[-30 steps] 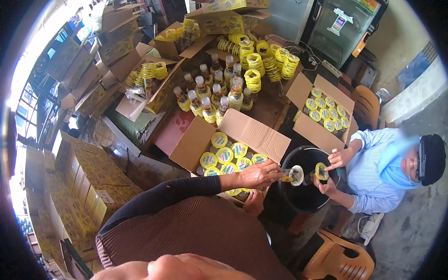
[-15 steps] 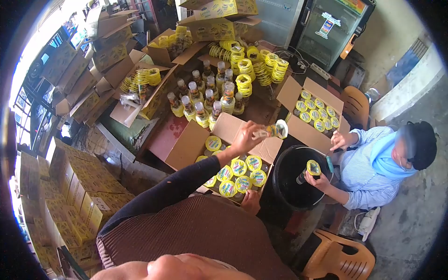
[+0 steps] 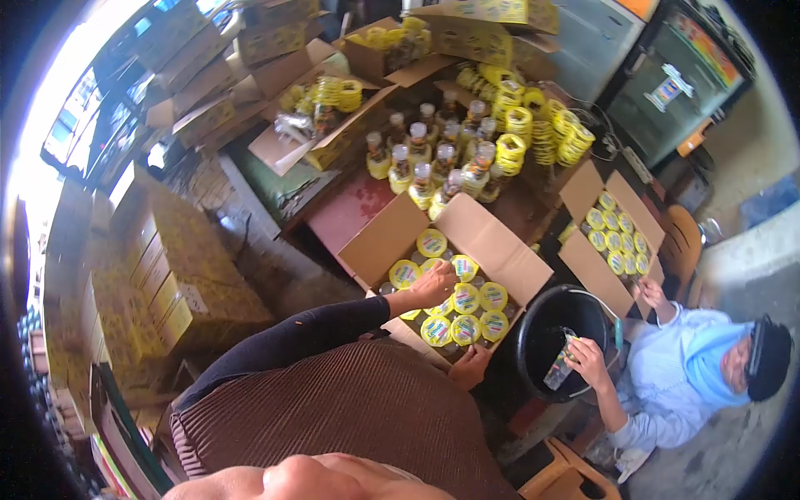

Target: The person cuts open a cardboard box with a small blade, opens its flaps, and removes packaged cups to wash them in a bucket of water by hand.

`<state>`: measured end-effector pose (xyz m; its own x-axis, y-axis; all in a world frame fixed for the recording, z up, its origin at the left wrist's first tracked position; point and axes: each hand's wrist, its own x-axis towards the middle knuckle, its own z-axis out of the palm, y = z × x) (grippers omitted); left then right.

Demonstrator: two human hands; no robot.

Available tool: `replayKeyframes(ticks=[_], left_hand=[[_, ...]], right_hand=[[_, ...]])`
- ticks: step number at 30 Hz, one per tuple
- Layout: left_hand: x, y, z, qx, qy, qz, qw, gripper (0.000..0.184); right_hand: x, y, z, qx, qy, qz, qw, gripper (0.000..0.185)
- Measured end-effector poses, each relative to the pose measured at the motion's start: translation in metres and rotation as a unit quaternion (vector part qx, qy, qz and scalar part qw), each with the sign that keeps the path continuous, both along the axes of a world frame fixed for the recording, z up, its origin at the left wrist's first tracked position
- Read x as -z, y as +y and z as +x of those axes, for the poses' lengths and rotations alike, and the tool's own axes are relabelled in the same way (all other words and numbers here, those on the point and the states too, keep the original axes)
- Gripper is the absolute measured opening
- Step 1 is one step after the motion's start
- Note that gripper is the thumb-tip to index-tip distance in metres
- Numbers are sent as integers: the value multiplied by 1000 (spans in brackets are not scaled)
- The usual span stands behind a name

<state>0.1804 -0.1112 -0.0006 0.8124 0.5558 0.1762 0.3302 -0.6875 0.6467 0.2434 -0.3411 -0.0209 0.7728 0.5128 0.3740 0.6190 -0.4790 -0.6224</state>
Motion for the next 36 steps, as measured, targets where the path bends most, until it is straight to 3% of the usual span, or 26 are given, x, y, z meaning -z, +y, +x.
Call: replayKeyframes(ticks=[3, 5, 6, 7, 8, 11, 12, 15, 19, 22, 27, 36], left_hand=[[3, -22, -42, 6, 44, 16, 999, 44], [-4, -32, -58, 29, 85, 38, 995, 58], [0, -35, -59, 33, 87, 48, 994, 58], [1, -35, -60, 39, 88, 60, 994, 57], [-2, -34, -61, 50, 85, 83, 992, 58], [-21, -40, -66, 83, 118, 36, 989, 61], [-15, -43, -67, 73, 89, 83, 990, 68], [-8, -44, -60, 79, 136, 62, 986, 72], [-33, -47, -59, 119, 158, 116, 973, 72], [-16, -46, -57, 113, 136, 125, 976, 67], [1, -38, -50, 90, 137, 140, 977, 62], [-10, -35, -36, 7, 135, 119, 984, 65]], right_hand=[[-21, 3, -4, -7, 30, 22, 999, 11], [-2, 2, 8, -48, -34, 60, 996, 14], [7, -4, 10, -47, -25, 37, 998, 16], [55, -17, 29, -31, 11, 12, 999, 12], [55, -19, 34, -26, 25, 5, 999, 12], [22, -25, 54, -70, 5, -11, 997, 12], [6, -29, 70, -97, -8, -18, 995, 12], [-45, -41, 138, -212, -58, -61, 974, 13], [-112, -49, 237, -414, -101, -147, 893, 13], [-140, -48, 282, -516, -98, -196, 828, 13], [-156, -44, 298, -571, -88, -228, 784, 14], [-151, -50, 297, -575, -78, -229, 782, 16]])
